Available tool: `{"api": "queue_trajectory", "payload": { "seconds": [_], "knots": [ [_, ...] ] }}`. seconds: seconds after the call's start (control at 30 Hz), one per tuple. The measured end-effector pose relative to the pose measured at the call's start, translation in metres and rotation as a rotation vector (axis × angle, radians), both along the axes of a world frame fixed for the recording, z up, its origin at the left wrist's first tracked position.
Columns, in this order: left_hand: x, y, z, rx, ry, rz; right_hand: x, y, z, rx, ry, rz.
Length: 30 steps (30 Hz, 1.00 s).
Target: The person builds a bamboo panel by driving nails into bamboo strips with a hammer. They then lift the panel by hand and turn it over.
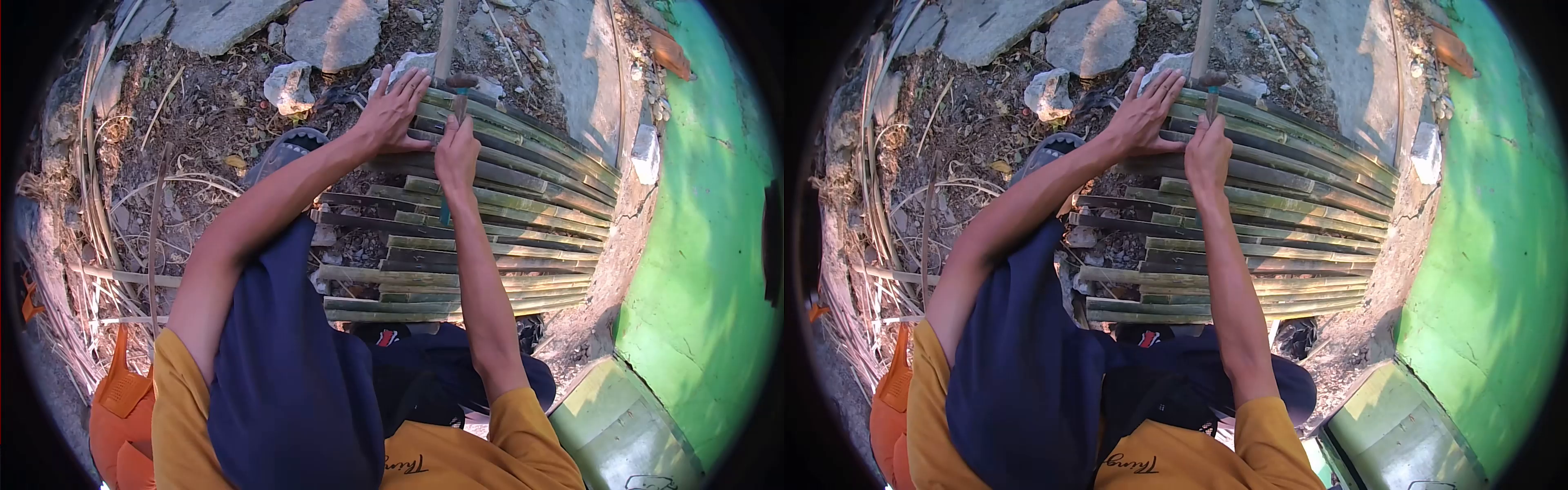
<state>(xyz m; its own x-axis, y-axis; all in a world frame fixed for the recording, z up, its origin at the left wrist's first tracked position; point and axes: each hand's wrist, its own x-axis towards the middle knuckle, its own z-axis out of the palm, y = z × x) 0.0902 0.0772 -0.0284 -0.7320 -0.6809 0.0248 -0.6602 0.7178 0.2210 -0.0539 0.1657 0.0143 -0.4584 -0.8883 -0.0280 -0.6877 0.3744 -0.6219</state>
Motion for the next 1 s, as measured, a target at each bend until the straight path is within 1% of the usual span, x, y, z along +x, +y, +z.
{"api": "queue_trajectory", "payload": {
  "seconds": [0.03,0.13,0.17,0.2,0.23,0.27,0.3,0.33,0.37,0.4,0.47,0.5,0.57,0.63,0.7,0.77,0.83,0.9,0.93,1.0],
  "knots": [
    [-0.001,-0.002,0.002,-0.004,0.003,0.003,0.001,-0.005,0.013,-0.004,0.003,0.003],
    [0.002,0.009,0.001,0.039,0.013,-0.001,0.004,-0.020,0.064,-0.222,-0.047,-0.020],
    [0.000,0.005,0.000,0.028,0.053,0.008,0.004,-0.025,0.080,-0.213,-0.048,-0.024],
    [0.001,0.003,0.000,0.018,0.091,0.019,0.005,-0.027,0.093,-0.348,-0.117,-0.030],
    [0.002,0.004,0.000,0.027,0.086,0.019,0.006,-0.025,0.098,-0.482,-0.188,-0.036],
    [0.001,0.003,0.003,0.029,0.047,0.019,0.006,-0.020,0.093,-0.501,-0.179,-0.062],
    [0.000,0.002,0.006,0.028,0.012,0.018,0.002,-0.013,0.063,-0.500,-0.179,-0.062],
    [0.001,0.003,0.005,0.026,0.015,0.016,-0.007,-0.003,0.016,-0.252,-0.020,0.053],
    [0.000,0.001,0.002,0.020,0.012,0.015,-0.014,-0.002,-0.008,-0.012,0.143,0.164],
    [0.001,0.001,0.000,0.018,0.006,0.010,-0.011,0.001,-0.004,-0.018,0.147,0.158],
    [0.001,-0.011,0.003,-0.010,0.001,0.024,-0.001,-0.007,0.003,-0.057,0.036,0.059],
    [0.000,0.002,0.002,0.015,-0.007,0.006,0.003,-0.001,0.014,-0.038,0.031,0.054],
    [0.002,0.001,0.007,0.047,0.037,0.021,0.008,-0.011,0.045,-0.106,-0.135,-0.083],
    [0.001,0.002,-0.002,0.009,0.094,0.005,0.008,-0.007,0.043,-0.128,-0.107,-0.061],
    [0.000,0.002,-0.007,-0.012,0.071,0.002,0.003,-0.006,0.027,-0.160,-0.077,-0.040],
    [-0.001,0.002,0.000,-0.029,0.048,-0.004,-0.010,-0.006,0.000,0.010,-0.002,0.067],
    [0.001,0.002,0.011,0.045,-0.008,0.004,-0.009,-0.020,0.027,-0.040,0.045,0.079],
    [0.002,0.006,0.009,0.058,-0.010,0.010,-0.001,-0.023,0.067,-0.233,-0.079,-0.052],
    [-0.001,0.003,0.008,0.042,0.001,0.015,0.002,-0.025,0.083,-0.224,-0.081,-0.054],
    [-0.001,0.002,0.005,0.033,0.004,0.014,0.007,-0.023,0.103,-0.473,-0.323,-0.165]
  ]
}}
